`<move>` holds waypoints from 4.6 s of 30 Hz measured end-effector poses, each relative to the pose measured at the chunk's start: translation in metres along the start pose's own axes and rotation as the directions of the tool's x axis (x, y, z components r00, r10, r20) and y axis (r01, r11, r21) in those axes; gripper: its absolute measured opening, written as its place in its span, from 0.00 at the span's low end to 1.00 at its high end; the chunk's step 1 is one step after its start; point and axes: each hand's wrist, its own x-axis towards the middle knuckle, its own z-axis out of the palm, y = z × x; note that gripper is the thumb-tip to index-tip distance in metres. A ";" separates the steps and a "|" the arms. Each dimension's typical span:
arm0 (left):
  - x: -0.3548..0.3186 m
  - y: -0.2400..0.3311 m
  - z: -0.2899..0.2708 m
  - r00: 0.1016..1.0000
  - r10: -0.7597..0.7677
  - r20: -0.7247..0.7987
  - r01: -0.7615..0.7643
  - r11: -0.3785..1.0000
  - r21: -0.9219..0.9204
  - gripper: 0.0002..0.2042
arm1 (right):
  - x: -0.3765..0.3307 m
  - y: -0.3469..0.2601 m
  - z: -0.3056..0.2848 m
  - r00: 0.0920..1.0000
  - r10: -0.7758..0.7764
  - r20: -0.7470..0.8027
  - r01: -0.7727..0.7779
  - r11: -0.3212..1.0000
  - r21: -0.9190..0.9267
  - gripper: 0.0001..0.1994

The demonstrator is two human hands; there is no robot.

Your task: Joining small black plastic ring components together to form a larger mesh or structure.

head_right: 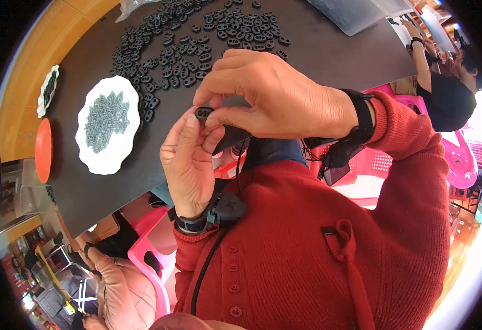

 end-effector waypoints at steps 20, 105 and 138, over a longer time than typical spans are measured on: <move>0.003 -0.003 0.002 0.998 -0.053 -0.026 0.055 0.994 0.094 0.14 | -0.004 0.009 -0.002 0.999 -0.015 0.052 0.015 1.000 -0.014 0.15; 0.007 0.022 -0.034 0.955 0.236 -0.177 -0.126 0.869 0.479 0.14 | 0.125 0.133 0.019 0.949 0.172 0.263 -0.078 0.939 -0.334 0.07; -0.010 -0.023 0.034 0.990 -0.131 0.051 0.086 0.852 0.516 0.07 | -0.079 0.011 -0.014 0.988 0.059 -0.142 -0.044 0.994 0.103 0.13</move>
